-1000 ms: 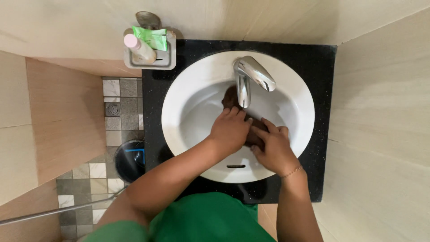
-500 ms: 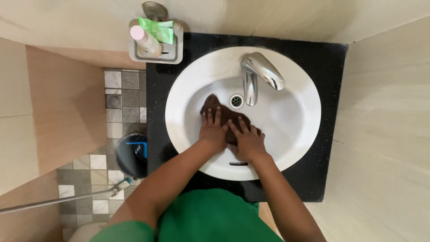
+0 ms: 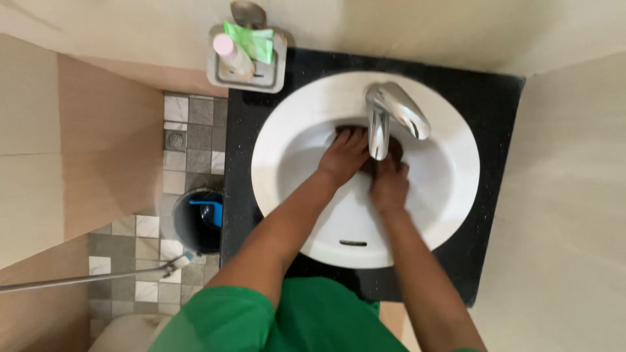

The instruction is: Wiping and cleaning a bathroom sink and its surrounding counter with a cloth.

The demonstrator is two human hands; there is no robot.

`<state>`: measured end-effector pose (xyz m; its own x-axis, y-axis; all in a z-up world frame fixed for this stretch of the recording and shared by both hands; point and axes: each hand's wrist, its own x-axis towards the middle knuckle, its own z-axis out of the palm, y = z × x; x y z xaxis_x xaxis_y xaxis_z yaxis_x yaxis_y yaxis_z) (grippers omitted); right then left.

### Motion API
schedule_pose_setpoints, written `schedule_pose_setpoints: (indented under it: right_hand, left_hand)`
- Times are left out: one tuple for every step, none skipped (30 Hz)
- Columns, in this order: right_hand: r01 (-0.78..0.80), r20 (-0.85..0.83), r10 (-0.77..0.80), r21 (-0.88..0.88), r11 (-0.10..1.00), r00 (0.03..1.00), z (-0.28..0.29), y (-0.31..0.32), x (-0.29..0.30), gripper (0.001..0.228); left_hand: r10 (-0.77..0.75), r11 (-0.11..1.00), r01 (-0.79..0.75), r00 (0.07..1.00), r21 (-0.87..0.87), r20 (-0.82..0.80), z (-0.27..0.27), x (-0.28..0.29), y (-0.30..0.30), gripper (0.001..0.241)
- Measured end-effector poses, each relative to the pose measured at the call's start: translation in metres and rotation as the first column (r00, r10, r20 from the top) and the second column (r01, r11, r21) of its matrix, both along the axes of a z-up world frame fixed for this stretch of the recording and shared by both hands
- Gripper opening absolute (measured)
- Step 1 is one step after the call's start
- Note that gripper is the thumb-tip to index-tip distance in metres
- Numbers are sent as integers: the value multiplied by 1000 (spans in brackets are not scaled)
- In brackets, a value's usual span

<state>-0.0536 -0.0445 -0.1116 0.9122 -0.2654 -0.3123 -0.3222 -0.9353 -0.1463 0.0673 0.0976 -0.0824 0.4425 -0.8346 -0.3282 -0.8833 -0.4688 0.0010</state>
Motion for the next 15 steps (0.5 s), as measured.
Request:
schedule_pose_setpoints:
  right_hand:
    - [2,1,-2,4,1000,1000,-12,9,8,72]
    - [39,-35,-39,4,999,999,-26,16,15,73]
    - [97,-91,-96,9,995,991,-39,29,8,74]
    - [118,-109,-116,17,993,987,-37,45,21,74]
    - [109,-59,-102,130,985,993,-33,55,29,72]
    - [95,-6,-97,241,966,995,-27,65,37,71]
    - [92,12,-98,239,966,995,-25,74,37,71]
    - [67,-39,-57,334,940,998,-22,84,38,75]
    - [49,-89,-13,426,903,996,-19,96,37,81]
    - [48,-73,-18,425,904,997,-5,96,43,81]
    - [-18,-45,52,564,826,998,8,101,40,56]
    - [-81,-5,117,686,723,993,22,106,36,33]
    - [-84,-1,116,684,724,993,41,104,23,33]
    - [1,-109,123,754,657,986,61,103,10,35]
    - [89,-211,144,807,584,967,81,100,1,38]
  left_hand:
    - [-2,1000,2,1000,4,1,-11,-2,6,42]
    - [59,996,-60,998,-68,-20,-25,-4,10,40]
    - [99,986,-106,993,-129,-64,-38,-19,19,39]
    - [78,989,-87,994,-117,-79,-36,-10,26,39]
    - [126,991,-129,989,-39,-77,-33,-6,27,36]
    - [171,985,-169,983,40,-69,-28,-3,29,34]
    - [170,985,-168,984,34,-52,-6,-4,34,34]
    - [174,969,-171,985,181,0,17,-6,40,36]
    - [170,929,-177,984,324,51,41,-9,48,37]
    - [165,931,-177,984,319,66,58,-9,50,37]
    - [190,892,-183,982,413,24,76,-18,56,39]
    - [219,845,-182,976,503,-15,93,-27,63,42]
    - [219,846,-184,976,501,-10,118,-37,65,42]
    - [304,842,-226,949,490,-84,142,-46,68,48]
    - [388,833,-273,909,482,-156,166,-52,70,55]
